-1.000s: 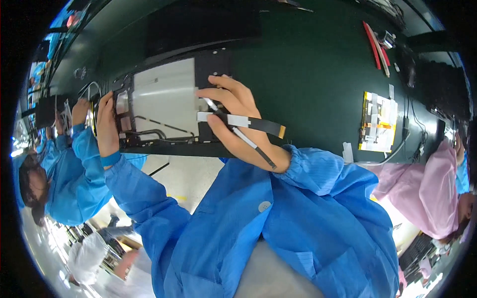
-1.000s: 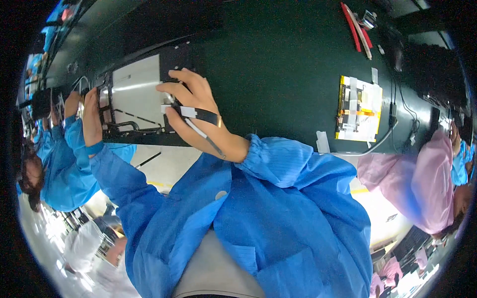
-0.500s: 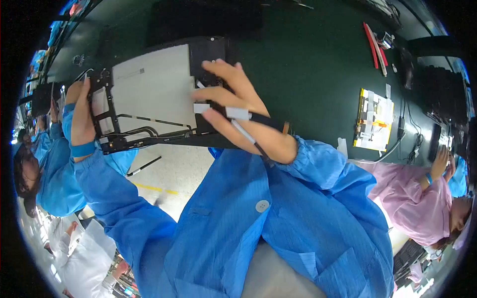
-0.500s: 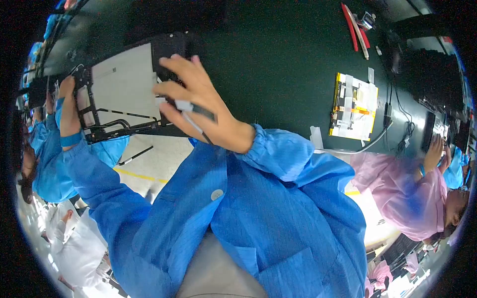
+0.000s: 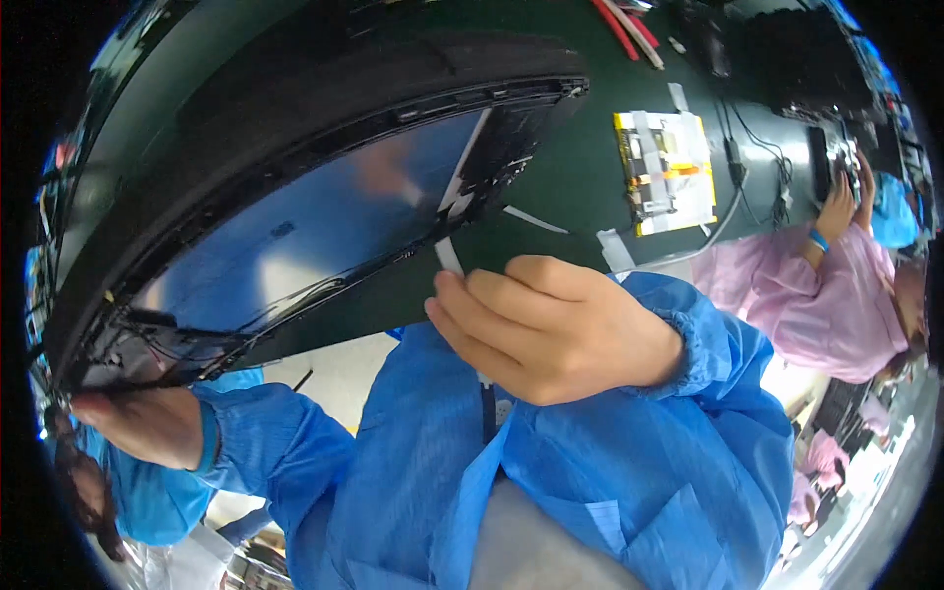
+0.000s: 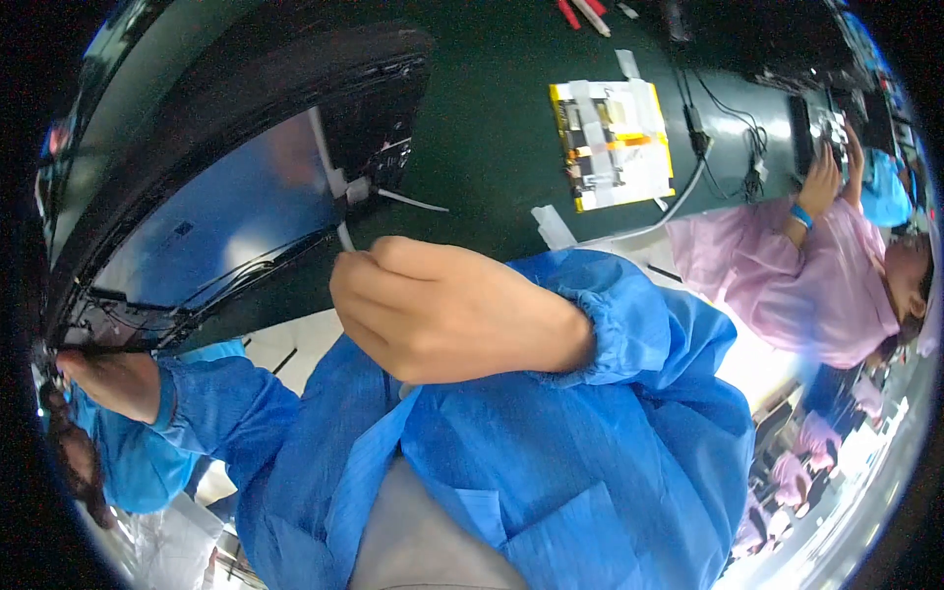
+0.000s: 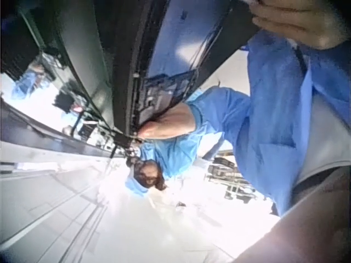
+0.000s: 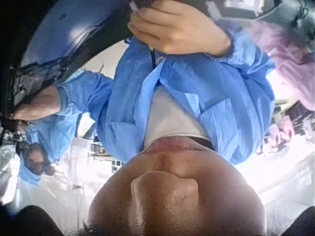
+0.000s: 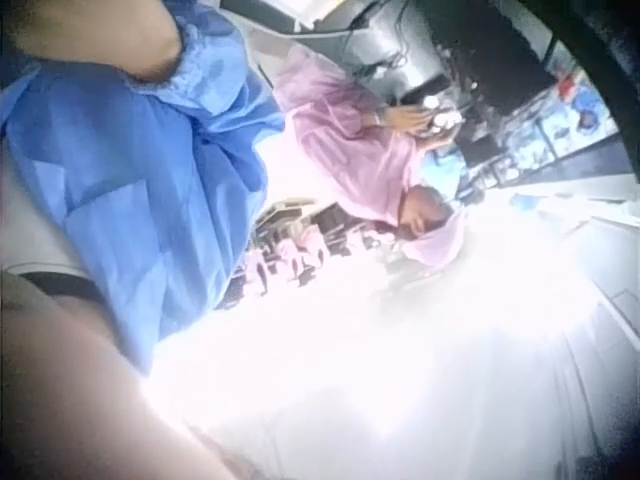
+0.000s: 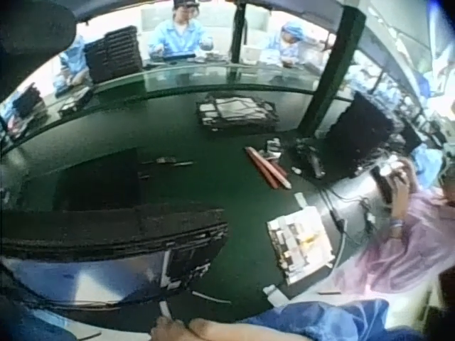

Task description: The person assembles a tablet by connecting internal ribbon cables to the tablet housing and then performs a screen display test on the tablet screen.

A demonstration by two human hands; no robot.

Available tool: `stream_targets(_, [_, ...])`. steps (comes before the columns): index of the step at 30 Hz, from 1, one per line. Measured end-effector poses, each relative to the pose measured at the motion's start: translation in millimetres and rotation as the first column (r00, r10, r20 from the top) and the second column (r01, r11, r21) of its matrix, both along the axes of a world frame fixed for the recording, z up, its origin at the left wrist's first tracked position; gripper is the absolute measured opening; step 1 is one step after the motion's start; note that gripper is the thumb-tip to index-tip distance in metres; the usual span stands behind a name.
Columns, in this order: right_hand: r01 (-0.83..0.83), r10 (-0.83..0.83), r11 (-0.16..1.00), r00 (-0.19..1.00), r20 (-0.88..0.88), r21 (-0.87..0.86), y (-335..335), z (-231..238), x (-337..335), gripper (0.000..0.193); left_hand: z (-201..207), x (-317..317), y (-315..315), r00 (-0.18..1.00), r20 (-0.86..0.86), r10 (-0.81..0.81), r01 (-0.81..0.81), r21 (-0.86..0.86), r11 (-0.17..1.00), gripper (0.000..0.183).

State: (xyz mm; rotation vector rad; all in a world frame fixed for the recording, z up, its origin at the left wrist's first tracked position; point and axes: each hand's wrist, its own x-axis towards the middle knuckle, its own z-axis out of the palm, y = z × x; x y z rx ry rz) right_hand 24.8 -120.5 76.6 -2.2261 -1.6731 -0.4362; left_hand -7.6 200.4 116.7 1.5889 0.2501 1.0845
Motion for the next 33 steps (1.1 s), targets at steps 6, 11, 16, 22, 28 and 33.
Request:
stream_targets(6, [0.168, -0.133, 0.98, 0.952, -0.274, 0.11, -23, -1, 3, 0.033, -10, 31, -15, 0.961, -0.244, -0.131, 0.091, -0.166, 0.982, 0.042])
stream_targets(11, [0.221, -0.097, 0.969, 0.745, -0.66, 0.107, -55, 15, 21, 0.017, -55, 63, -64, 0.679, -0.447, -0.582, 0.223, -0.629, 0.744, 0.038])
stream_targets(16, [0.054, -0.04, 0.998, 0.523, -0.851, -0.014, -97, 11, 39, 0.017, -90, 59, -97, 0.487, -0.297, -0.821, 0.325, -0.811, 0.486, 0.034])
stream_targets(22, [0.017, -0.013, 1.0, 0.229, -0.973, -0.009, -108, -8, 53, 0.024, -102, 50, -112, 0.552, -0.338, -0.762, 0.153, -0.857, 0.492, 0.035])
stream_targets(28, [0.062, 0.089, 0.993, 0.172, -0.981, 0.101, -117, -24, 58, 0.037, -118, 47, -117, 0.6, -0.498, -0.626, 0.14, -0.705, 0.695, 0.039])
stream_targets(33, [0.241, 0.166, 0.954, 0.072, -0.983, 0.179, -122, -37, 49, 0.047, -105, 50, -106, 0.617, -0.758, -0.212, 0.431, 0.1, 0.897, 0.037])
